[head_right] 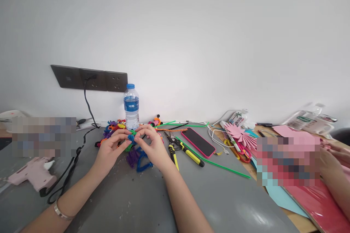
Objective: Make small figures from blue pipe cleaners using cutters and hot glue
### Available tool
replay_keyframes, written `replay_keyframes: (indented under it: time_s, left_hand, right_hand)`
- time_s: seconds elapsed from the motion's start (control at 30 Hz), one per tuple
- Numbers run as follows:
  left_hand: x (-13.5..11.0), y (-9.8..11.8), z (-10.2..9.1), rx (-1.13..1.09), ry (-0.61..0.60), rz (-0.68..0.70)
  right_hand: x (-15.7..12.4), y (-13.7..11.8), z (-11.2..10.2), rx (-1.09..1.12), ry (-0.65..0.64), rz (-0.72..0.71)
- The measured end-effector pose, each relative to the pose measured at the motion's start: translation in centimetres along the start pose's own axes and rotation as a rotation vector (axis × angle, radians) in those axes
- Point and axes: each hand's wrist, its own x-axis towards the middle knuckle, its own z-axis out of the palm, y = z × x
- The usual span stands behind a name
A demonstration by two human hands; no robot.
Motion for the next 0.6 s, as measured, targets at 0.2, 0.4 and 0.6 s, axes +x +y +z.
replay_keyframes:
  time_s: [0.2,0.4,0.6]
  left_hand:
    - [-0.07,-0.08,0.02,0.043,0.014,-0.023]
    - [-0.07,-0.13,-0.05,0.118,0.043,0.023]
    - [0.01,0.03,-0.08,0.131,0.063,0.03]
  right_hand:
    - [-0.02,0.22,-0.04,-0.097,0.015,-0.03]
    - [-0.08,0.46,0.17,-0.186,0.037,-0.117]
    - [-0.1,0.61,0.51,-0.279,0.082,-0.201]
